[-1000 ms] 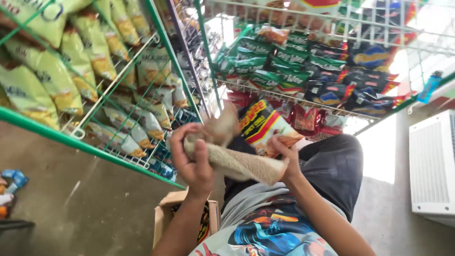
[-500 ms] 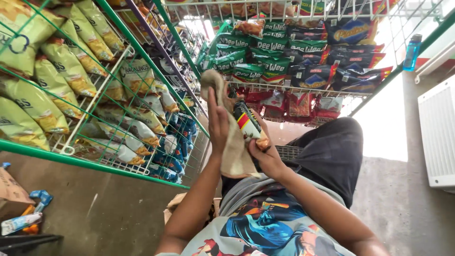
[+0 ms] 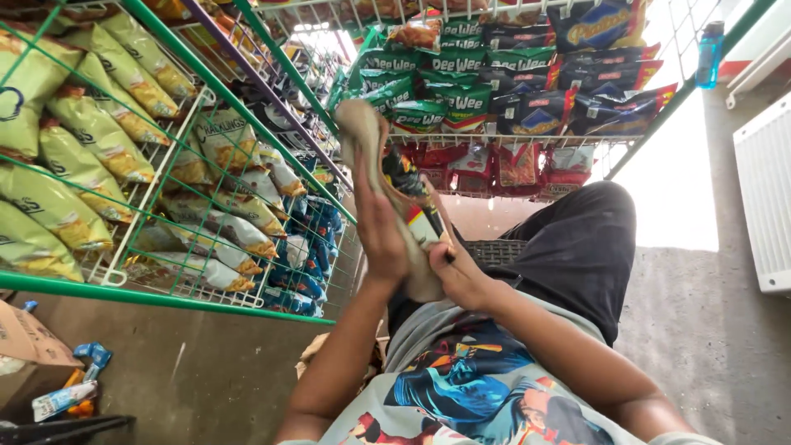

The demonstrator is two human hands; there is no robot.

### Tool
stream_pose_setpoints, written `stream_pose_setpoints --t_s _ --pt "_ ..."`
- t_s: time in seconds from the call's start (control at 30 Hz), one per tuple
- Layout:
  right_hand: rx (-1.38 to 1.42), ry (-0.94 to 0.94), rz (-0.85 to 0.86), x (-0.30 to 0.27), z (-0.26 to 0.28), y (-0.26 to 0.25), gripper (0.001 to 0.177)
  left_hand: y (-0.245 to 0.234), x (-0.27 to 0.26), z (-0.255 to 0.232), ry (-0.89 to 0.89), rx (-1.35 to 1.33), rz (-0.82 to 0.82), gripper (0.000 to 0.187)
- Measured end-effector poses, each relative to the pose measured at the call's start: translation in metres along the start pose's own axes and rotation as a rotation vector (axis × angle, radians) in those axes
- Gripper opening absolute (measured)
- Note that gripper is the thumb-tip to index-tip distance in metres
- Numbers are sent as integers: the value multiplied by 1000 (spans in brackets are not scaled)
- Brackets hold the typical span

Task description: The person wipes snack bags with a cloth to remove dust and then stocks them onto a retail shelf.

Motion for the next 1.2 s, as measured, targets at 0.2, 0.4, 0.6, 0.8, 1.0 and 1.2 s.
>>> stream_pose_setpoints --t_s 0.2,0.4,0.6,0.8,1.0,1.2 --pt "-276 -345 -99 10 106 13 97 5 -4 1 -93 -191 16 71" --pt "45 -239 -84 11 64 4 90 28 -59 -30 100 117 122 75" --pt "-187 -92 138 -3 37 26 86 -18 -2 -22 96 133 5 66" --pt "-156 -209 101 -3 95 34 102 -32 -1 86 -272 -456 -84 46" --pt "-209 -427 -61 1 96 26 101 -40 -12 96 -311 -421 -303 56" --pt "39 -320 -195 5 66 14 79 -19 -21 105 -331 -243 -272 54"
Point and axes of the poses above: each hand's wrist, its own x-axis towards the middle knuckle, its own y-axis out of the palm, z = x × y, the point moved 5 cm from there along x, towards the middle knuckle, and after that the axes turned 6 degrees about -x, right-handed, at the moved point
